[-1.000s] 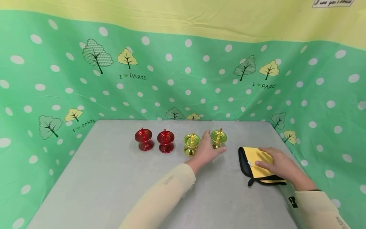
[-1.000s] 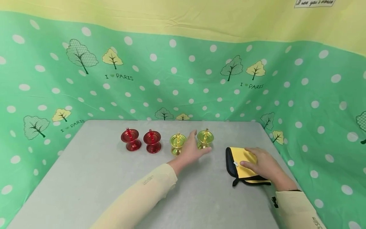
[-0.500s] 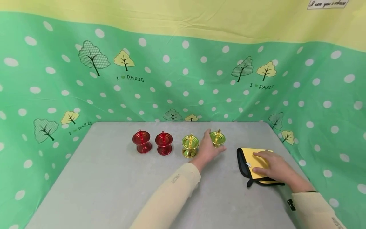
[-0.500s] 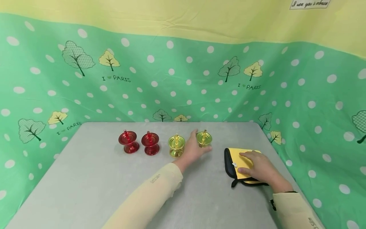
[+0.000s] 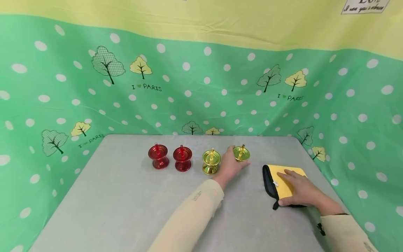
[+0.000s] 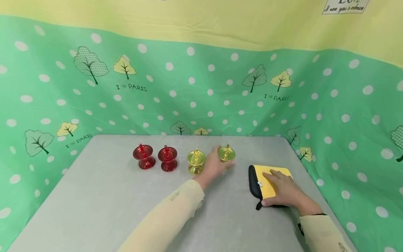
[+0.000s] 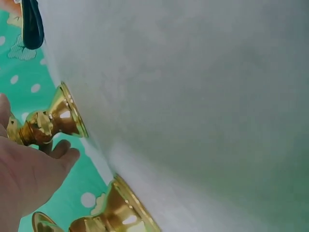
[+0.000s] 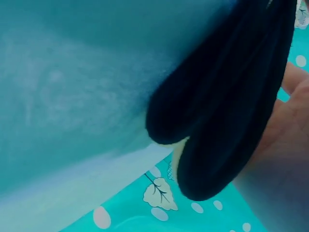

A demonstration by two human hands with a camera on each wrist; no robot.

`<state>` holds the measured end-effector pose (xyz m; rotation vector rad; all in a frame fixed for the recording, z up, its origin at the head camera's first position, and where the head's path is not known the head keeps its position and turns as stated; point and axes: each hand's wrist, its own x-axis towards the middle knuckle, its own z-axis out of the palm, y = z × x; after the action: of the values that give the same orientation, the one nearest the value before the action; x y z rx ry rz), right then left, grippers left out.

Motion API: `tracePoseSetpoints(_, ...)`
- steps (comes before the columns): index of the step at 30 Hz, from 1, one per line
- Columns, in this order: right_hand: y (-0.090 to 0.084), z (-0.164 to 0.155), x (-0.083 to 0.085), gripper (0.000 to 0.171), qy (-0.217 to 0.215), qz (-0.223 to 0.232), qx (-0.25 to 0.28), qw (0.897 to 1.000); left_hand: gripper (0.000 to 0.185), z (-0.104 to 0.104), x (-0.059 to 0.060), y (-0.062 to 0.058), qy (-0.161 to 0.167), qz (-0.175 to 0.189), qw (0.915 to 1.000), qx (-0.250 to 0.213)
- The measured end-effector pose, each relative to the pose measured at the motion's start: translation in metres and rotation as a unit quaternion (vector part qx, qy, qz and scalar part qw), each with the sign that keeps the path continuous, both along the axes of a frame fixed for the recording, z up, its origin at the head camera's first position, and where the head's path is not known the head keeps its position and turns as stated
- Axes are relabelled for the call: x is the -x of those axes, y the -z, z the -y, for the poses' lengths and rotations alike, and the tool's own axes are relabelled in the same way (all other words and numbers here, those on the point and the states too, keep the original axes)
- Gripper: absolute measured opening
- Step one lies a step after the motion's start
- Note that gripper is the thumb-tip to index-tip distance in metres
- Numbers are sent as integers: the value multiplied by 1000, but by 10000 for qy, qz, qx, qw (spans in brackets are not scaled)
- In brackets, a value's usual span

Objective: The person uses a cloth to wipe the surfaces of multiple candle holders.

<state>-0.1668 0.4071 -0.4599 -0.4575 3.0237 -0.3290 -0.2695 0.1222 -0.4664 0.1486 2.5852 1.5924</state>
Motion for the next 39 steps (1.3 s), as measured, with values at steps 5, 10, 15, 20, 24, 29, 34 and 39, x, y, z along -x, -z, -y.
tracePoseSetpoints(5, -1, 0, -1, 108, 3, 99, -31, 9999, 93, -1, -4, 4, -30, -73, 10000, -35)
tracePoseSetpoints(10, -2, 2, -1, 109, 39, 152, -52, 9999, 92, -2, -13, 5, 223, -142, 9995, -199)
tracePoseSetpoints(15, -3, 2, 2, 117, 45, 418, -77, 9991, 91, -1, -27, -1, 475, -205, 9979, -383)
tracePoseSetpoints(20, -5, 0, 3, 111, -11, 510, -79, 9987, 91, 5, -40, -12, 774, -241, 9954, -517)
tracePoseSetpoints(24, -6, 2, 3, 95, -45, 319, -32, 9995, 90, 15, -51, -21, 985, -274, 9928, -621)
tracePoseSetpoints(29, -6, 5, 3, 69, -10, -116, -92, 9999, 92, 31, -65, -31, 1190, -331, 9910, -517)
tracePoseSetpoints(34, -4, 5, 4, 49, 194, -482, -50, 9986, 89, 49, -79, -37, 1322, -233, 9891, -610)
tracePoseSetpoints(39, -7, 1, 10, 43, 671, -814, 172, 9943, 88, 72, -87, -39, 1330, -37, 9860, -1002)
